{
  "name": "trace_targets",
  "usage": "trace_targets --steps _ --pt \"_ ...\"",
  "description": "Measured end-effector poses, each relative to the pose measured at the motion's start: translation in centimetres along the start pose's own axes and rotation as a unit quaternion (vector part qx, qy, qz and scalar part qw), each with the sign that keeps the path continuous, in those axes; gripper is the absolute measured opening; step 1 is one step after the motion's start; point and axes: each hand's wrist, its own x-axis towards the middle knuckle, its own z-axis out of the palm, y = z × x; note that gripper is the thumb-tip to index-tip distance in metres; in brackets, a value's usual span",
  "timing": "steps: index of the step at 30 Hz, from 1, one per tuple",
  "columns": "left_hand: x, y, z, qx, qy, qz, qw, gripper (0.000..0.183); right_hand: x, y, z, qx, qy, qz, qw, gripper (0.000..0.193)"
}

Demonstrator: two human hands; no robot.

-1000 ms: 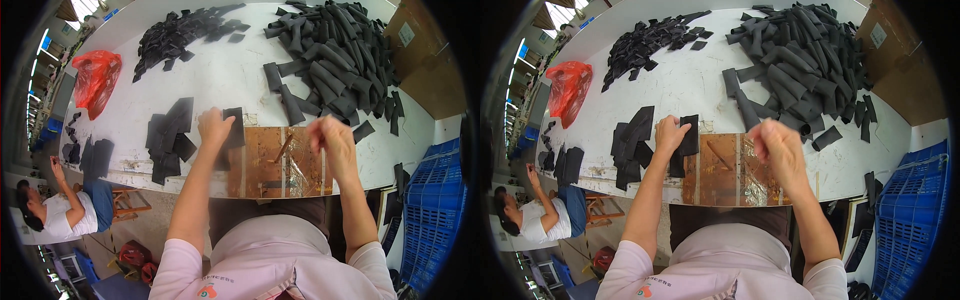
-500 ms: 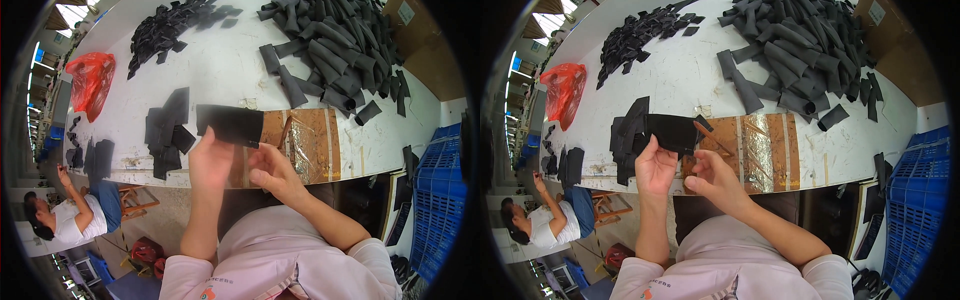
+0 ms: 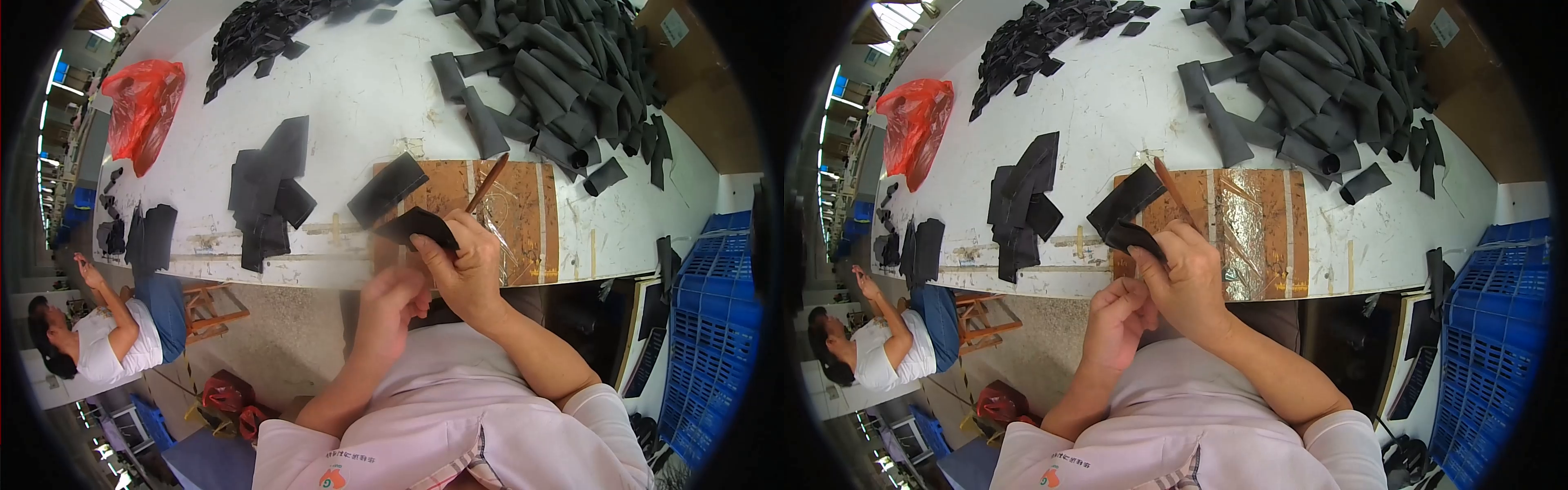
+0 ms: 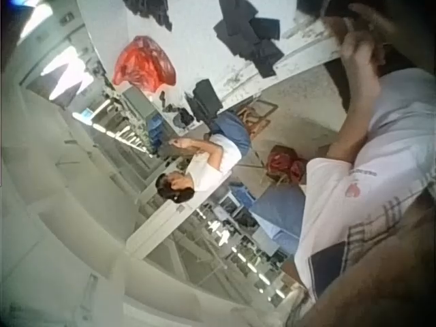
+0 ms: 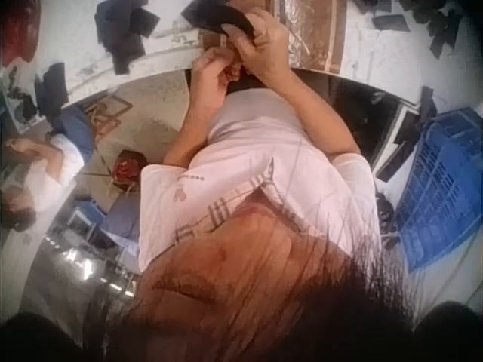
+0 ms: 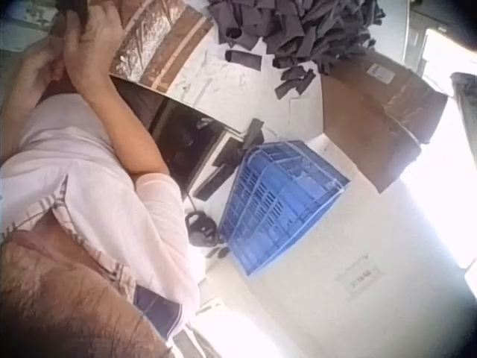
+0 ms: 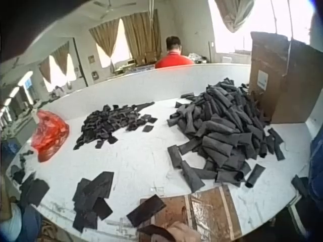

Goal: Folding and assembling small black foam components at a work table.

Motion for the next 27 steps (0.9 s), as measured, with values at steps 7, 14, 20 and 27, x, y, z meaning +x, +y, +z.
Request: trace_targets --steps 7,14,20,27 --pt "-1.8 2.4 3.1 0.16 0.105 0.229 0.954 0.014 -0.5 1.1 -0.3 -0.105 0.009 -0.087 0.991 0.015" --pt "-1.7 3.0 3.0 0.202 0.099 0.179 0.958 0.018 -0.8 1.0 -0.6 -0.149 0.0 -0.153 0.977 0.019" --pt "-1.3 3.2 2.4 0.162 0.106 0.118 0.974 0.011 -0.8 1.3 -0.9 -0.216 0.004 -0.219 0.952 0.018" --pt "-0.6 2.9 1.5 0.076 0.115 0.044 0.99 0.014 -1.2 1.5 -1.2 -0.275 0.005 -0.309 0.91 0.021"
